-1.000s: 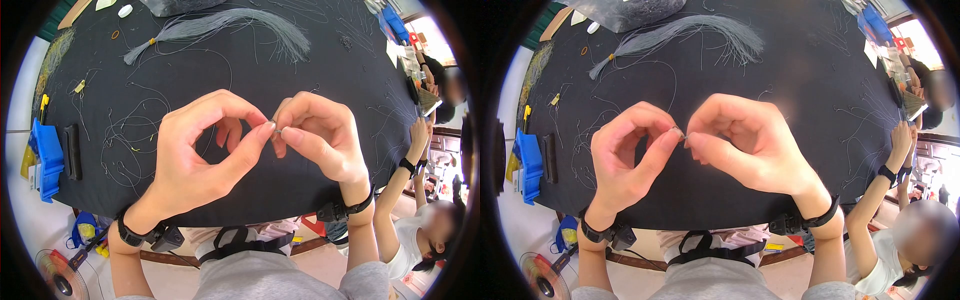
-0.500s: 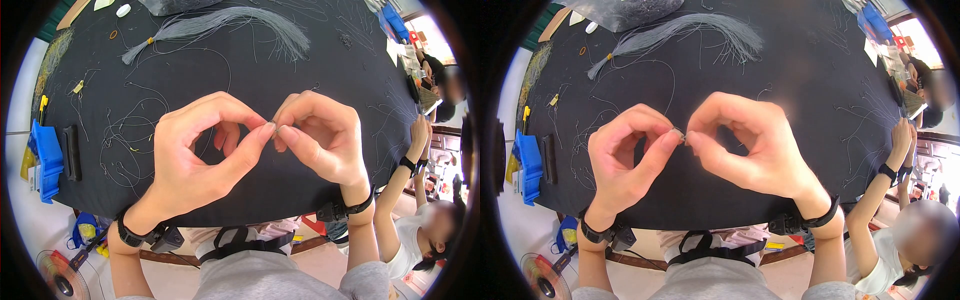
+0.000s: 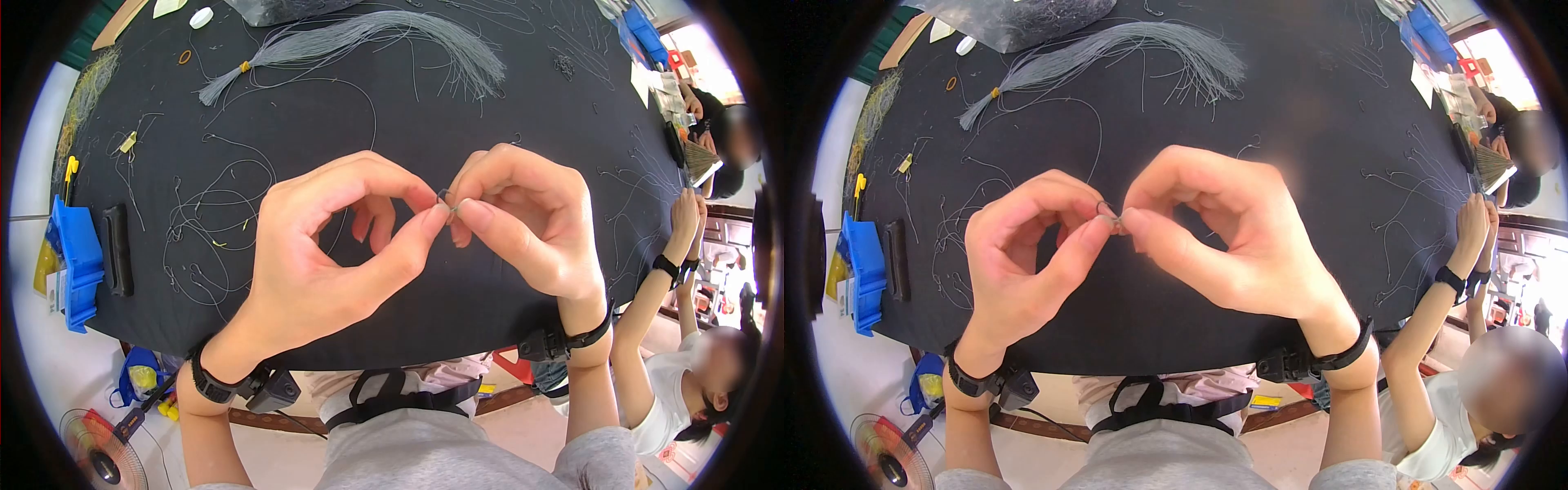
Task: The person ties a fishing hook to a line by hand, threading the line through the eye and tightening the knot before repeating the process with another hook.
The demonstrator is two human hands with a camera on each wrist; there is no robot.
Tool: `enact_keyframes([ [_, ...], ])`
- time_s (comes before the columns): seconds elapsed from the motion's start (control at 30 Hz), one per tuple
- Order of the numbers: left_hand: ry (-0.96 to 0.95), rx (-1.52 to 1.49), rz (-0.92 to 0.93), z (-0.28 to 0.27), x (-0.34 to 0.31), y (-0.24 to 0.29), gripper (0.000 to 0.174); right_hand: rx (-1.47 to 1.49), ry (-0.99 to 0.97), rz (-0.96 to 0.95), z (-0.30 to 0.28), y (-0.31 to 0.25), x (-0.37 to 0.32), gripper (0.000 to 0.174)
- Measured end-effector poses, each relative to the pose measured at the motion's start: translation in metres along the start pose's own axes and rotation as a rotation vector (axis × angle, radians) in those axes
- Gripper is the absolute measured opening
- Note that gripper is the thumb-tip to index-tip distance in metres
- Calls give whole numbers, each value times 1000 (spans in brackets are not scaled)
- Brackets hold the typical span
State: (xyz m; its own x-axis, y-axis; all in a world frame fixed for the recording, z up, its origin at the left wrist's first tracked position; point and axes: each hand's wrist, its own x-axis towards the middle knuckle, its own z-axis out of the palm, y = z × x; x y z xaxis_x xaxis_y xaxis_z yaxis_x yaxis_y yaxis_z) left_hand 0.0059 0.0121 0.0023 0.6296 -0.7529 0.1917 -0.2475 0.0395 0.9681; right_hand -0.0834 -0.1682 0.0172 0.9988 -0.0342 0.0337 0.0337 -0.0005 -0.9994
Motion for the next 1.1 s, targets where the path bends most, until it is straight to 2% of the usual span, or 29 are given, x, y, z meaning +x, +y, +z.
enact_keyframes([
  [0.27,2,-51,4,1,0,0,8,-1,-19,-38,-2,2,0,10],
  [0.37,-14,-114,-40,1,0,2,8,-55,3,-182,0,5,3,17],
  [0.47,-31,-156,-74,0,0,2,8,-68,-14,-233,-1,5,4,25],
  [1.1,-38,-182,-107,1,-1,5,7,-142,-13,-254,-2,3,3,24],
])
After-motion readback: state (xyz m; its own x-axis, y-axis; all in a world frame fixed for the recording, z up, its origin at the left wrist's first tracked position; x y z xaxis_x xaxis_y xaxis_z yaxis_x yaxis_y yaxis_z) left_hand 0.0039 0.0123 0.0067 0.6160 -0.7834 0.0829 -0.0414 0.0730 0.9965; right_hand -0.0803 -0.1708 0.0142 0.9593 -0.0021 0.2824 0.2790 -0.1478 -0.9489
